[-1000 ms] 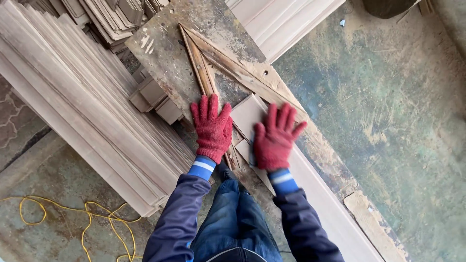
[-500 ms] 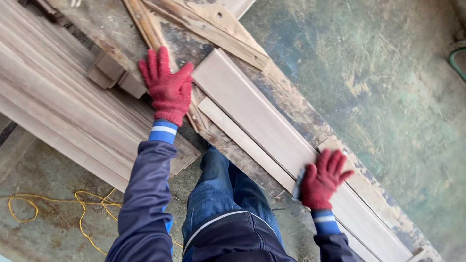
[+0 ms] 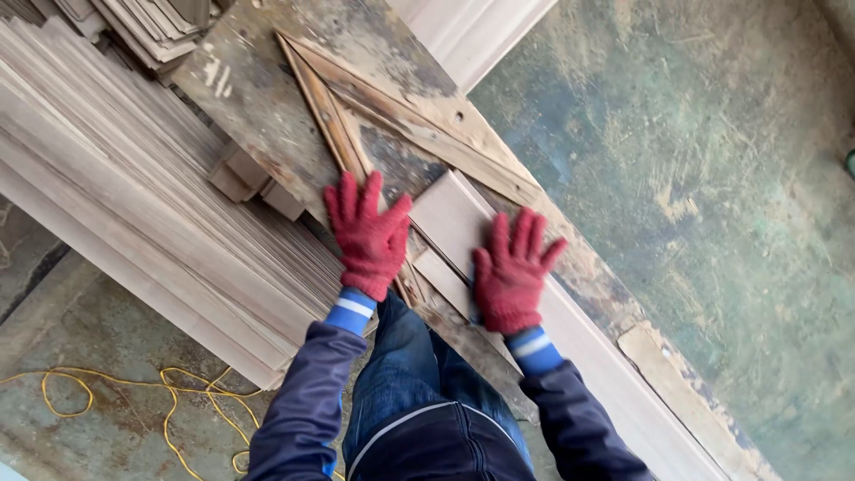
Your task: Hand-sanding wooden molding pieces on a workbench using a sheet of sandpaper.
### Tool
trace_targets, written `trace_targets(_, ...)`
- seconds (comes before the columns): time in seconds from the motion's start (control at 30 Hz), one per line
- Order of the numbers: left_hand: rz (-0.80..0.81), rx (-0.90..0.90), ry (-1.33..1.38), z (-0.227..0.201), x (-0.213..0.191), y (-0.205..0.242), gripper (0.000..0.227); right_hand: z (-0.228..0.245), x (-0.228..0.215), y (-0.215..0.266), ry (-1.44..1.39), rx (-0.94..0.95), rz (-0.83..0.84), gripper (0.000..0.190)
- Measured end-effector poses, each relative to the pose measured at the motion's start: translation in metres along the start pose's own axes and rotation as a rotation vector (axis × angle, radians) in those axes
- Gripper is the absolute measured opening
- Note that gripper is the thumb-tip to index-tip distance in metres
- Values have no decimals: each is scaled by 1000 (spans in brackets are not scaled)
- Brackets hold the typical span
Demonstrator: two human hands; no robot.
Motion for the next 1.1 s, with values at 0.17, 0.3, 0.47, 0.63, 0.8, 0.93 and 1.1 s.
trace_targets(0.17, -45, -80, 69, 5, 1, -3, 12, 117, 20, -104, -58, -221, -81, 67)
trace_targets(0.3, -41, -112, 116, 8, 0, 0, 10, 110, 19, -95, -29, -207, -116, 73)
trace_targets(0.47, -36, -83, 125, 6, -4, -5, 20, 31, 0, -15, 2, -117, -24, 69)
trace_targets(0.63, -103, -87, 164, 4, -9, -11, 12, 29, 11, -19, 50, -141, -3, 66)
trace_targets(0.8, -121, -92, 152, 7, -3, -5, 6, 129, 22, -112, 23, -311, -58, 72)
trace_targets(0.93, -132, -75, 172, 5, -5, -5, 13, 116, 5, -97, 7, -360, -57, 65)
trace_targets(1.1, -147, -63, 149, 2, -12, -11, 9, 12, 7, -19, 73, -212, 15, 68)
Point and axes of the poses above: each hand's wrist, its own y-axis away from the middle knuckle, its own x-axis out of the palm, z = x × y, the point moved 9 cm from there along -y, towards the middle knuckle, and after that the axes turned 2 degrees about x, right-handed, at the moved point
